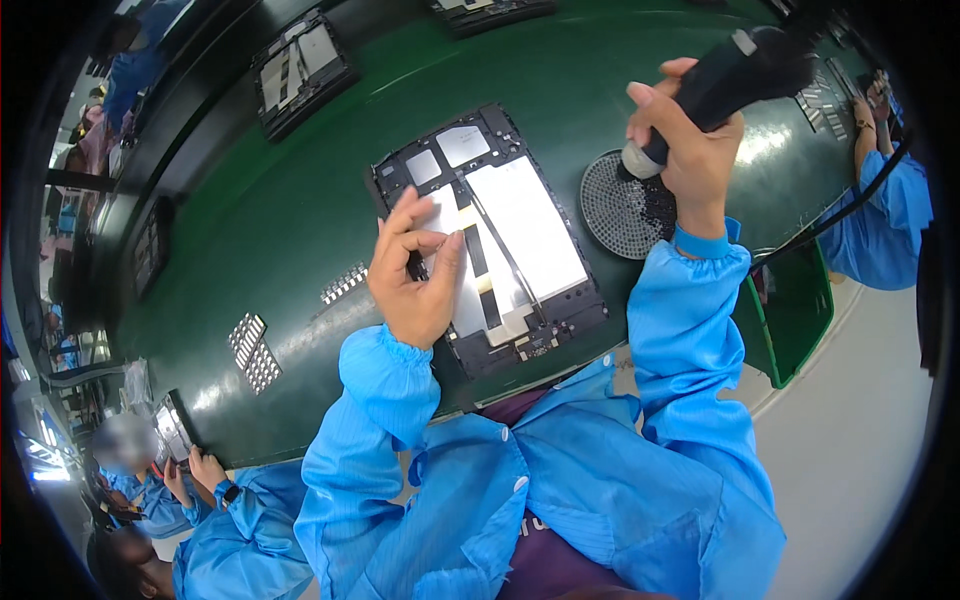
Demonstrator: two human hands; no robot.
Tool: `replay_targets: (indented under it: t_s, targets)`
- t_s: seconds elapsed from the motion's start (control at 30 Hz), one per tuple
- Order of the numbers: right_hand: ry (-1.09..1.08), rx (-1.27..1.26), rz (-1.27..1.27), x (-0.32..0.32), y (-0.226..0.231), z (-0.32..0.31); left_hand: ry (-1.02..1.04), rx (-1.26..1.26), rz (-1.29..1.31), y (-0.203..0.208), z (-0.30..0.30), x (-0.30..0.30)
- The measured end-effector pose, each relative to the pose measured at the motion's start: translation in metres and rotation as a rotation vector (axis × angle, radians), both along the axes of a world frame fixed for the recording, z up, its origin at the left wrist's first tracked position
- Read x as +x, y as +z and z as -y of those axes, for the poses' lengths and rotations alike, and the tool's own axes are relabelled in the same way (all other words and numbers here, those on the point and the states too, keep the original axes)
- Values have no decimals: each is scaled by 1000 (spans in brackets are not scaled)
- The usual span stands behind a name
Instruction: Assemble electronic components and drive screws into screen frames on a production line.
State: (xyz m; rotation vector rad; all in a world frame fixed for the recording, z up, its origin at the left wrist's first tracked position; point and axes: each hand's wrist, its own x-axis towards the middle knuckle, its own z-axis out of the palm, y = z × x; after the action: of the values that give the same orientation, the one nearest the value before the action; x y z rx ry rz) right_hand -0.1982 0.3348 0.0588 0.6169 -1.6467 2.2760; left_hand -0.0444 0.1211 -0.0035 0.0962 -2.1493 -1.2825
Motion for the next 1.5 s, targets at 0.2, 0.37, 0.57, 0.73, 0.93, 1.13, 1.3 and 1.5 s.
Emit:
replay_targets:
  t_s: [0.2, 0.37, 0.57, 0.73, 0.93, 1.13, 1.3, 1.5]
  targets:
    - [-8, 96, -77, -5, -4, 5, -17, 209, 28, -2, -1, 1]
    - [0, 114, -99, -5, -3, 8, 64, 160, -23, 4, 10, 3]
    - [5, 119, -78, -6, -6, 7, 104, 301, -29, 13, 18, 6]
    - [24, 120, -73, -6, -6, 6, 107, 308, -29, 15, 29, 7]
    - [7, 126, 11, -2, -5, 13, 156, 449, 160, 18, 43, 21]
    - [-71, 44, -36, 11, 8, 9, -31, 583, 385, 24, 53, 19]
    - [97, -41, -113, 31, 30, 34, -114, 537, 461, 23, 51, 17]
    - [248, -31, -162, 54, 40, 63, -73, 201, 343, 11, 55, 5]
